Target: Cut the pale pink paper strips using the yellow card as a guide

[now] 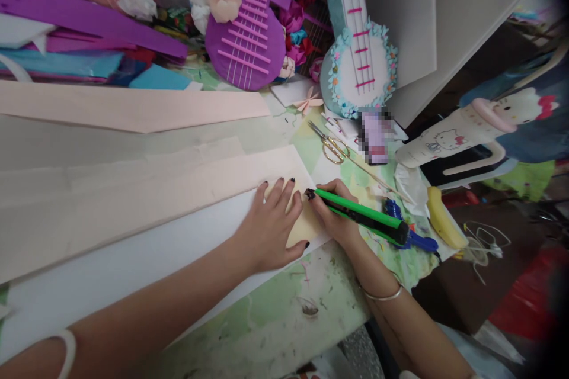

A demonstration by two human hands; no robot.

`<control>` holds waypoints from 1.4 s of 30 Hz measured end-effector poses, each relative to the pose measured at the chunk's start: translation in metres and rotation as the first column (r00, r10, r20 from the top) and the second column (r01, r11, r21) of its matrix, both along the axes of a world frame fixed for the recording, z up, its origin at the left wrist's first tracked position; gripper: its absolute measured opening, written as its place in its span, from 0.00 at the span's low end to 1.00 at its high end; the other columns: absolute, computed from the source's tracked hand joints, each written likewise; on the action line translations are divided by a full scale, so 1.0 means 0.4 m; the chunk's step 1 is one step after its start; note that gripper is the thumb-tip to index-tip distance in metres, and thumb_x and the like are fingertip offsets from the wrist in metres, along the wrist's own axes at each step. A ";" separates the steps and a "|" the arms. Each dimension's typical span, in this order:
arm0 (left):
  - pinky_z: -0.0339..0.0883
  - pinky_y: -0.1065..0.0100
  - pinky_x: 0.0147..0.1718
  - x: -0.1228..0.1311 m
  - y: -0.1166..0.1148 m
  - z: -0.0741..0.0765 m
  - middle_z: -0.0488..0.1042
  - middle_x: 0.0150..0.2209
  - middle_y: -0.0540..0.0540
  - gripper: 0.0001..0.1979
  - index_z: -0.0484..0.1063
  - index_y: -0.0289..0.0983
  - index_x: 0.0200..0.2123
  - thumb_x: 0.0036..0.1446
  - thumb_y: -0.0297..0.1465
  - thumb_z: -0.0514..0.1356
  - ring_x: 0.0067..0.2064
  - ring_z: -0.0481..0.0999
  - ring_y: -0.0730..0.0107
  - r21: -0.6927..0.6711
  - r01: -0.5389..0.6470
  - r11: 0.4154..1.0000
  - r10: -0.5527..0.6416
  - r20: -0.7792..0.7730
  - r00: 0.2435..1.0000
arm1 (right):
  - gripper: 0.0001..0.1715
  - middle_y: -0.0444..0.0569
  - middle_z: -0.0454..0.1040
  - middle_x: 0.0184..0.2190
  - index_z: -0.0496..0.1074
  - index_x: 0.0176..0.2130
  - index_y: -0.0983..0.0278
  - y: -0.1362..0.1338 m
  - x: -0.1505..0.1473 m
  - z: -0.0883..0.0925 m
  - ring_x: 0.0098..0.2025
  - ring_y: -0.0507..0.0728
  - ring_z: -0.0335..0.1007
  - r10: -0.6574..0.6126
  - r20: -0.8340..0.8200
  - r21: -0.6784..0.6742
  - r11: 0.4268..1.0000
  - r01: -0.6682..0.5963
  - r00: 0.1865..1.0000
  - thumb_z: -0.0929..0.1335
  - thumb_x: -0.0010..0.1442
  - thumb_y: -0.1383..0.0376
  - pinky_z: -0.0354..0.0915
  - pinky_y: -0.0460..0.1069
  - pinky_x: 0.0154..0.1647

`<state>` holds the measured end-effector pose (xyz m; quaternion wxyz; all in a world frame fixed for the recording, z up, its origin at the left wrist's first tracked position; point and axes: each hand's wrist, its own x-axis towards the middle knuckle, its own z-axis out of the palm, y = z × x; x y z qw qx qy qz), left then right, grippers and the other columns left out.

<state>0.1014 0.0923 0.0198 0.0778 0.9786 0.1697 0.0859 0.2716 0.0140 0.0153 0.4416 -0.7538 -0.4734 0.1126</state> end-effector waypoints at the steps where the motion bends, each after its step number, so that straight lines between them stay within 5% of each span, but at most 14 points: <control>1: 0.40 0.40 0.61 0.000 0.000 -0.001 0.50 0.66 0.26 0.39 0.59 0.25 0.62 0.58 0.51 0.50 0.67 0.48 0.36 0.001 -0.001 1.000 0.001 -0.002 1.000 | 0.09 0.42 0.74 0.24 0.68 0.33 0.61 0.001 -0.001 0.002 0.25 0.53 0.68 -0.006 -0.001 0.003 1.000 0.006 1.000 0.70 0.55 0.59 0.62 0.47 0.28; 42: 0.41 0.40 0.60 0.000 0.000 0.004 0.51 0.66 0.26 0.39 0.59 0.26 0.62 0.58 0.51 0.50 0.66 0.48 0.36 0.006 -0.003 1.000 0.003 -0.007 1.000 | 0.10 0.43 0.75 0.25 0.67 0.33 0.60 0.002 0.002 -0.003 0.24 0.52 0.69 0.010 0.008 -0.007 1.000 -0.010 1.000 0.70 0.55 0.58 0.63 0.47 0.28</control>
